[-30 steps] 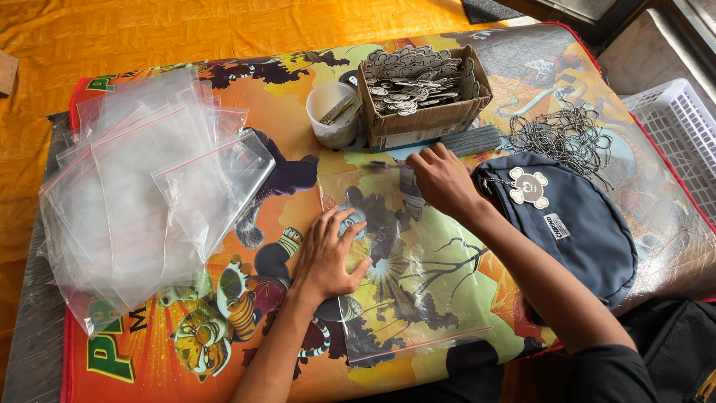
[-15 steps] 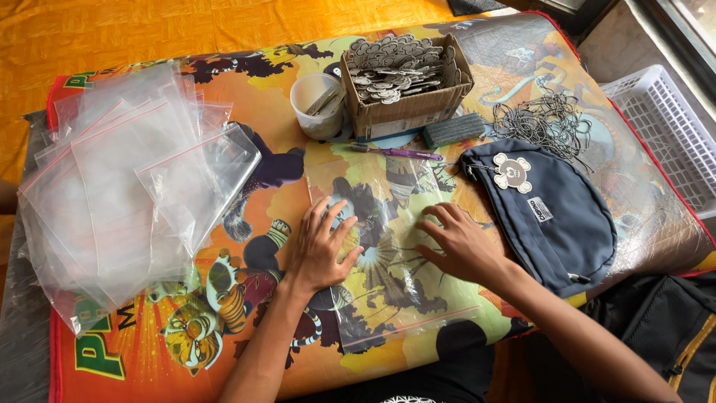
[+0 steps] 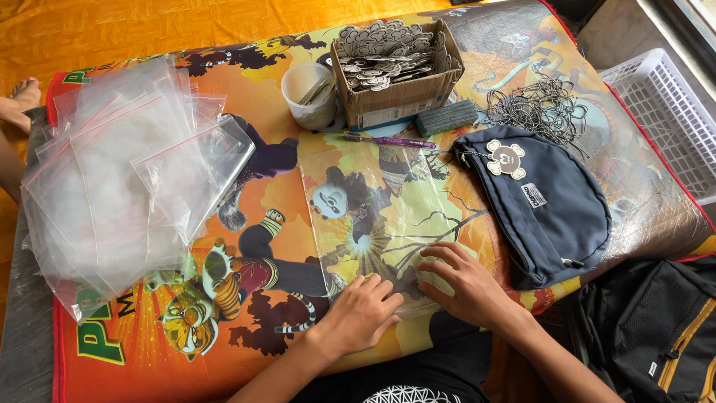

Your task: The person prepares a small bag by wiping it, then places a dark blue pouch inside the bag and folds the top over.

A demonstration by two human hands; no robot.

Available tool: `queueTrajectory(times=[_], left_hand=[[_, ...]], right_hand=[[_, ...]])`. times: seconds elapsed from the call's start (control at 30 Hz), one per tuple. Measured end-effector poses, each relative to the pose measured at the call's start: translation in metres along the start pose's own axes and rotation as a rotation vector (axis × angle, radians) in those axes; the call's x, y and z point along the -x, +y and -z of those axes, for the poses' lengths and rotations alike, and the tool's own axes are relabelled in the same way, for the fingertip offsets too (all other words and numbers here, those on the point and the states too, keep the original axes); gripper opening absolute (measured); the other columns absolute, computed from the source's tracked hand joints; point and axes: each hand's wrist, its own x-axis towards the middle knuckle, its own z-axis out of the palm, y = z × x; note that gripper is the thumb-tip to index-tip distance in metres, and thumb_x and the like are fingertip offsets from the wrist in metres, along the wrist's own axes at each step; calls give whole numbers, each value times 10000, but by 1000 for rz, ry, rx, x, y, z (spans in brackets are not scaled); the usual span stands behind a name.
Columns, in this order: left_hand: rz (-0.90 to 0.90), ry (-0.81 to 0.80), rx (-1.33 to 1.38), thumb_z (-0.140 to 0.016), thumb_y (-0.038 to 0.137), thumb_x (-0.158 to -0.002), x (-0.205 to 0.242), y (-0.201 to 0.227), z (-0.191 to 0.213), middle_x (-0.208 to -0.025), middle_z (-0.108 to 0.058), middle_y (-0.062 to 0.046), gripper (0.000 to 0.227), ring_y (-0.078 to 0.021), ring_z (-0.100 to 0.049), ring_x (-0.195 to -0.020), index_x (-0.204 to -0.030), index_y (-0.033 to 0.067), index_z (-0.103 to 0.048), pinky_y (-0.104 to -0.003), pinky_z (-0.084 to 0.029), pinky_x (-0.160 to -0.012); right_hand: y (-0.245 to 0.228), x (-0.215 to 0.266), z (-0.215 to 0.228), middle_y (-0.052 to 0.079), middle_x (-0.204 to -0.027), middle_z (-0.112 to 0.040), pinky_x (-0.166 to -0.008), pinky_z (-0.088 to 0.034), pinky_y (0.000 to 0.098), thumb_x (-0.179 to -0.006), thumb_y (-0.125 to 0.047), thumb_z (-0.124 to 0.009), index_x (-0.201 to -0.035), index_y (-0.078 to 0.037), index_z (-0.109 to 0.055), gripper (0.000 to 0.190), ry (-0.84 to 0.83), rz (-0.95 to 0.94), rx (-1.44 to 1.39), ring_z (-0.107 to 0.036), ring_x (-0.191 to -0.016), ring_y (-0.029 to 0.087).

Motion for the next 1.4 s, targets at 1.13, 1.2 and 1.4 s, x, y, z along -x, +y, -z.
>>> queueTrajectory(times=[1.13, 1.2, 1.4], left_hand=[[555, -444, 28, -638, 820, -814, 9, 1, 57, -1162, -456, -61, 828, -311, -455, -1126, -1338, 195, -495, -503, -421, -953], [477, -213, 157, -632, 637, -887, -17, 8, 64, -1092, -589, -63, 586, -296, -529, -1106, -1267, 193, -596, -456, -424, -948], [358, -47, 1010, -711, 317, -934, -135, 4, 16, -1304, -619, -231, 549, -403, -655, -1155, -1382, 62, -519, -486, -555, -926]], right_hand=[[56, 48, 95, 131, -1270, -660, -1058, -462, 403, -918, -304, -708, -1187, -63, -690, 362, 63, -279, -120, -633, -1216, 271], [89, 60, 121, 133, -1147, -671, -1056, -435, 420, -957, -133, -741, -1125, -36, -664, 209, 338, -290, 182, -615, -1123, 308], [183, 88, 138, 342, -1198, -637, -1030, -417, 662, -987, -544, -680, -1425, 55, -487, 768, 303, -1052, 268, -597, -1174, 555]])
